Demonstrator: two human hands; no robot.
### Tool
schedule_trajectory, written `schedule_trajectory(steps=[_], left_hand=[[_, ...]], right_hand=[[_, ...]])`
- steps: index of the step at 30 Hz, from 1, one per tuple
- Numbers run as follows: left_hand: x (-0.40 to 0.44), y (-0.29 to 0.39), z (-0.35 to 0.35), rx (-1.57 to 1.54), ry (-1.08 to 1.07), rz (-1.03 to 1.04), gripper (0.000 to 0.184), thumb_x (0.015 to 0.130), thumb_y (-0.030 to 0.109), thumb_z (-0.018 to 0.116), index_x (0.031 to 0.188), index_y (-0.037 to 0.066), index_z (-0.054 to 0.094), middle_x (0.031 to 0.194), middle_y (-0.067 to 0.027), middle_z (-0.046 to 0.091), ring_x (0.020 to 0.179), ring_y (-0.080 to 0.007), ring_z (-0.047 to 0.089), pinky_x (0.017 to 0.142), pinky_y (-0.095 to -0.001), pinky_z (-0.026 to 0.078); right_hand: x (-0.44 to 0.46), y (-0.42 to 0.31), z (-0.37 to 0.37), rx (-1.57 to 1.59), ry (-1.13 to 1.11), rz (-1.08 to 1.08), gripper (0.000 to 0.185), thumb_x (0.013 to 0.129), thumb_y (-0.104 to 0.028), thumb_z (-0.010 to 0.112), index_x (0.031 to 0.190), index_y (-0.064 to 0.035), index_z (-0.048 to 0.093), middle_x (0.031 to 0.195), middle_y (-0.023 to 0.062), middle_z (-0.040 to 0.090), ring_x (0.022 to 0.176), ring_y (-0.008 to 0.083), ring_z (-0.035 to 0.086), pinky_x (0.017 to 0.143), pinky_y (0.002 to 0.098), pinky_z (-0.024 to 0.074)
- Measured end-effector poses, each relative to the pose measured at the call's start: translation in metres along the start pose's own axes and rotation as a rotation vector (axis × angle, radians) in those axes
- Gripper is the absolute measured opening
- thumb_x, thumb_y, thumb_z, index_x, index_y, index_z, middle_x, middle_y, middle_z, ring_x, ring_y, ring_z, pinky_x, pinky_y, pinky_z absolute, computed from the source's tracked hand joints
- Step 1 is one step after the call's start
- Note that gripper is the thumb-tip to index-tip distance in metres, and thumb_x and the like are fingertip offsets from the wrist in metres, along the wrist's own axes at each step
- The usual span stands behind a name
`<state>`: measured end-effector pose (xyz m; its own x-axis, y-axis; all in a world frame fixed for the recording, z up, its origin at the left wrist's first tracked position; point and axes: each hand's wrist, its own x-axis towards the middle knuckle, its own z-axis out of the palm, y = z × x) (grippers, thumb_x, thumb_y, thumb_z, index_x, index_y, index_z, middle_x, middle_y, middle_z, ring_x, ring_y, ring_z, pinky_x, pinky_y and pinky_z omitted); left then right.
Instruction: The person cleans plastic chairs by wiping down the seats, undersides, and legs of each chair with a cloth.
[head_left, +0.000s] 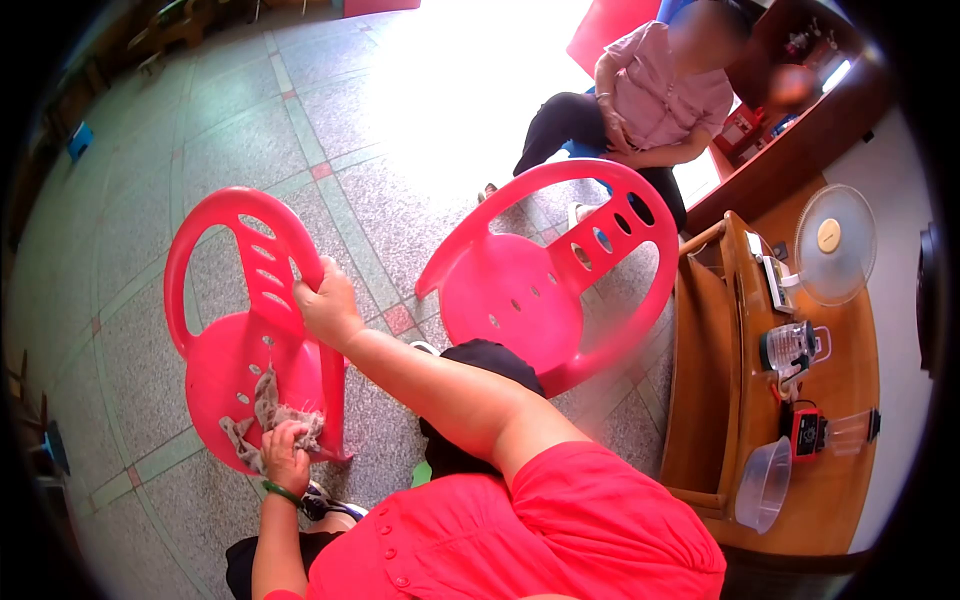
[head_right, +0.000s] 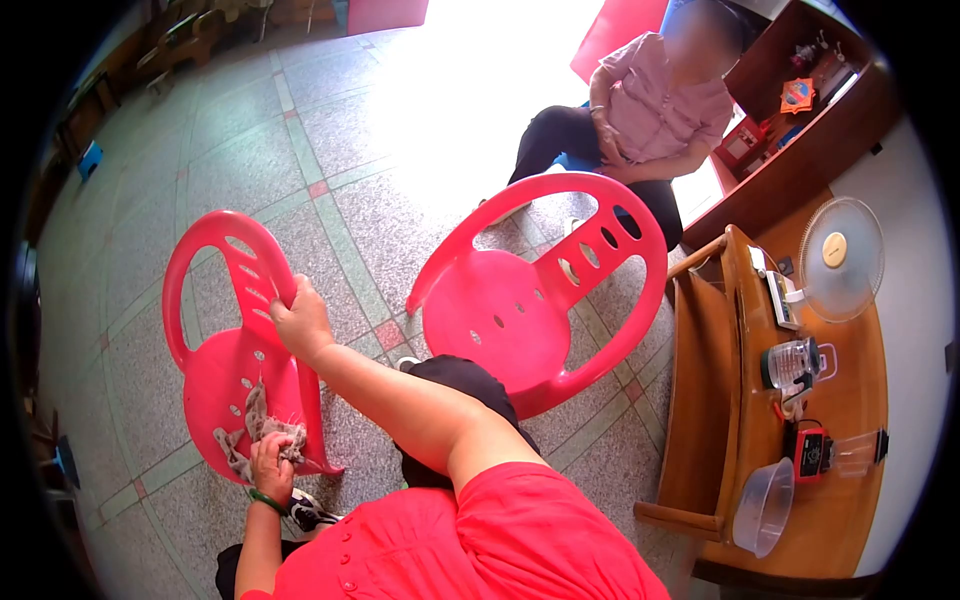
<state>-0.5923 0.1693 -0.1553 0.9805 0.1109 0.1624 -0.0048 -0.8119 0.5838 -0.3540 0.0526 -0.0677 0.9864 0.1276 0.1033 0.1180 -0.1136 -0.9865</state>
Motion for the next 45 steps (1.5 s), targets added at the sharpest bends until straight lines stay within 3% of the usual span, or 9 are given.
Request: schedule_trajectory(steps=[7,12,13,14,16,21,37,41,45], left_hand=[[0.002,0.0,-0.001,-0.005,-0.028,-0.013,0.039,0.064,0.001,0.051,0.101,0.013,0.057,0.111,-0.0061,0.056,0.104,-0.0298,0.048,0.092,-0.0415,0.037],[-0.007,-0.021,0.006,0.066,-0.02,0.069,0.041,0.067,0.001,0.049,0.107,0.01,0.056,0.114,-0.0126,0.056,0.108,-0.0349,0.049,0.096,-0.0445,0.036],[-0.004,-0.019,0.005,0.064,-0.02,0.068,0.043,0.068,0.0,0.05,0.11,0.01,0.055,0.115,-0.0128,0.056,0.108,-0.0351,0.049,0.095,-0.0446,0.037],[-0.005,-0.024,0.011,0.027,-0.075,0.026,0.045,0.07,-0.003,0.05,0.113,0.01,0.055,0.115,-0.0127,0.056,0.108,-0.0356,0.048,0.095,-0.0451,0.037],[0.013,-0.034,0.017,0.024,-0.036,0.033,0.038,0.074,0.002,0.049,0.107,0.017,0.06,0.119,-0.0071,0.054,0.108,-0.0344,0.049,0.091,-0.0457,0.041],[0.076,-0.034,0.039,0.188,0.154,-0.305,0.028,0.08,0.013,0.055,0.105,0.022,0.062,0.114,0.0006,0.056,0.107,-0.0264,0.049,0.087,-0.0428,0.04],[0.13,-0.157,-0.045,0.585,0.359,-0.195,0.03,0.086,0.017,0.043,0.112,0.014,0.058,0.117,-0.0074,0.056,0.106,-0.0269,0.051,0.094,-0.0392,0.041],[0.095,-0.199,-0.054,0.648,0.406,-0.578,0.034,0.086,0.017,0.049,0.118,0.022,0.057,0.12,-0.0075,0.055,0.108,-0.0303,0.052,0.09,-0.0443,0.044],[0.015,-0.225,-0.088,0.403,-0.116,-1.045,0.03,0.086,0.014,0.044,0.11,0.005,0.061,0.111,-0.0223,0.06,0.104,-0.0389,0.056,0.091,-0.0432,0.044]], right_hand=[[0.002,-0.002,-0.001,0.024,-0.033,0.061,0.023,0.079,-0.016,0.059,0.097,-0.0013,0.056,0.077,0.0149,0.062,0.07,0.0239,0.062,0.064,0.0365,0.0486],[0.004,0.009,0.004,0.036,-0.07,0.097,0.025,0.078,-0.014,0.057,0.099,0.0004,0.055,0.086,0.022,0.062,0.082,0.0371,0.061,0.073,0.0431,0.0472],[0.007,0.024,0.008,-0.078,0.031,-0.177,0.014,0.08,-0.013,0.057,0.09,-0.0019,0.056,0.062,0.0078,0.057,0.05,0.0157,0.054,0.045,0.0316,0.043],[-0.003,-0.01,-0.005,0.003,-0.129,0.112,0.014,0.081,-0.016,0.055,0.082,-0.0026,0.056,0.062,0.0079,0.056,0.053,0.0165,0.054,0.048,0.0338,0.0429],[0.006,0.009,-0.014,-0.294,-0.232,0.022,0.023,0.083,-0.022,0.05,0.073,-0.0028,0.056,0.059,0.0066,0.053,0.056,0.0171,0.053,0.053,0.0357,0.042],[-0.009,-0.021,-0.017,0.22,-0.243,0.101,0.007,0.085,-0.004,0.057,0.078,-0.0019,0.054,0.062,0.0041,0.053,0.053,0.0113,0.05,0.049,0.0258,0.0436],[0.006,-0.031,-0.023,0.151,-0.188,0.187,0.009,0.086,-0.007,0.061,0.082,-0.0019,0.054,0.064,0.006,0.056,0.052,0.0126,0.054,0.049,0.0257,0.0476],[0.01,-0.024,-0.024,0.17,-0.198,0.134,0.008,0.086,-0.005,0.06,0.084,-0.0016,0.054,0.064,0.0061,0.058,0.051,0.0115,0.055,0.048,0.0251,0.048],[0.011,-0.024,-0.022,0.194,-0.207,0.116,0.008,0.086,-0.006,0.059,0.085,-0.001,0.053,0.064,0.0064,0.058,0.05,0.0116,0.055,0.047,0.0244,0.0474]])
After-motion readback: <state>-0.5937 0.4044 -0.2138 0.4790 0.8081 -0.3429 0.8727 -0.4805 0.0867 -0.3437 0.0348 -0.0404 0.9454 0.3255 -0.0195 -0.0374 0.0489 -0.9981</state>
